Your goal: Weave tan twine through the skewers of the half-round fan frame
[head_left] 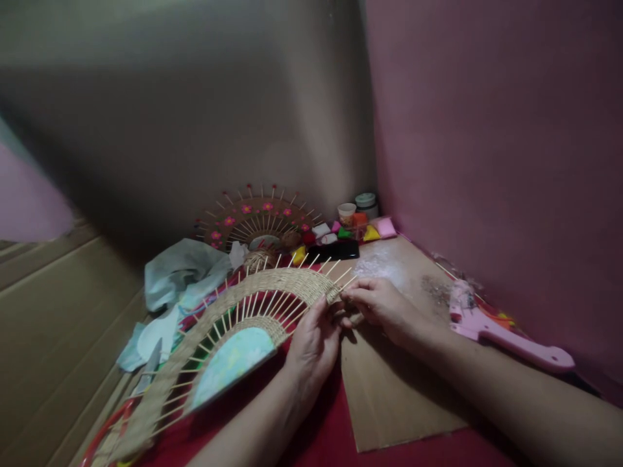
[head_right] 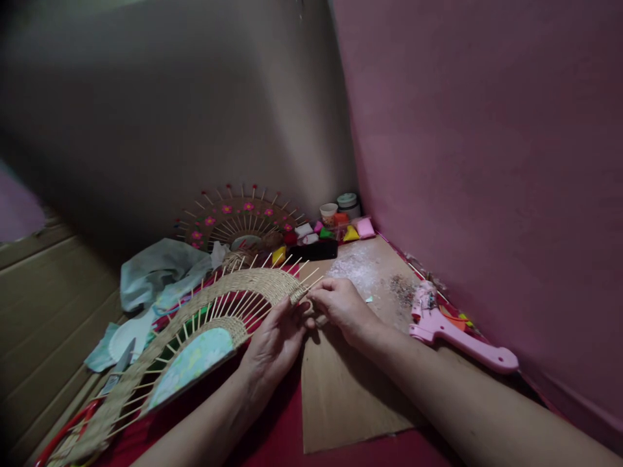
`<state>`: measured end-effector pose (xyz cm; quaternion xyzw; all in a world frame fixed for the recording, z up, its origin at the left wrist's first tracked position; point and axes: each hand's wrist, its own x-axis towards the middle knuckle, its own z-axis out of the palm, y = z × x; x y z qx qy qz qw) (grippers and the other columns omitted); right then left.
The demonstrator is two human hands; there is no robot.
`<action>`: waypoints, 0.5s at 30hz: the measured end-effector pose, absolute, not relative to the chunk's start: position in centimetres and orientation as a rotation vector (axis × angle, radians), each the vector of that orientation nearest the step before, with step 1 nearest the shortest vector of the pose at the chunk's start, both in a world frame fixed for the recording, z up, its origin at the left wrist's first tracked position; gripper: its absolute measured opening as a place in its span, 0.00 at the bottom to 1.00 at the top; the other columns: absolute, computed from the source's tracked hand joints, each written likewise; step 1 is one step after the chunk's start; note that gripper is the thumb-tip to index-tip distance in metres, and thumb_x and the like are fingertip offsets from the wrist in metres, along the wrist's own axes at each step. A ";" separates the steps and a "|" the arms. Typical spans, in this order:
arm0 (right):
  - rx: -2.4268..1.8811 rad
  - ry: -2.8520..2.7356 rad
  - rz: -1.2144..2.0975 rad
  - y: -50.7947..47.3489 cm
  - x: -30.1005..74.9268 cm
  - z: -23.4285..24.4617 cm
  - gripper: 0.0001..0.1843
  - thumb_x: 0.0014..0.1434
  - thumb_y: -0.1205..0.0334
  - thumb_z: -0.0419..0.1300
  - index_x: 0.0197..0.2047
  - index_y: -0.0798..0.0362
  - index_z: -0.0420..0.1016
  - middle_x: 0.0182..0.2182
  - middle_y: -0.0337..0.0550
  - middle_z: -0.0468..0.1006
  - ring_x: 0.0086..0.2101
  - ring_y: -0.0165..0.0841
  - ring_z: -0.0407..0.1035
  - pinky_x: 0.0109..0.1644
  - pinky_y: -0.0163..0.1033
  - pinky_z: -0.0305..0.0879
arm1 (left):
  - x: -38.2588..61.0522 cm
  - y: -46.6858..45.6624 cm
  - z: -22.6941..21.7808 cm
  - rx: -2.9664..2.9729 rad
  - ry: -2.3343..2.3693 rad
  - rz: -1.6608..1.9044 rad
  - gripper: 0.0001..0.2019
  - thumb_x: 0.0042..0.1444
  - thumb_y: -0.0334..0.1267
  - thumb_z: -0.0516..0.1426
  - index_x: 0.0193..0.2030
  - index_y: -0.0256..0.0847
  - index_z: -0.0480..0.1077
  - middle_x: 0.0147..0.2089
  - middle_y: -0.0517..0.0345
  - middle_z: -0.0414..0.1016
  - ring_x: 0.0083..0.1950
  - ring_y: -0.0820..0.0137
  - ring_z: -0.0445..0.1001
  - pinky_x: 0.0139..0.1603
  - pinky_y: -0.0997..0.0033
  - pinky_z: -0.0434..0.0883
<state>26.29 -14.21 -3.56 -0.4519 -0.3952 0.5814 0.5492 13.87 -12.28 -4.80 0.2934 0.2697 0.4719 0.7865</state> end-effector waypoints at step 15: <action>-1.277 -0.974 1.164 -13.5 27.9 -3.2 0.05 0.44 0.64 0.56 0.21 0.56 0.66 0.12 0.32 0.61 0.15 0.22 0.52 0.19 0.31 0.47 | 13.6 -12.5 -4.5 0.578 0.572 0.978 0.08 0.57 0.31 0.51 0.33 0.33 0.70 0.36 0.49 0.71 0.37 0.68 0.70 0.30 0.70 0.66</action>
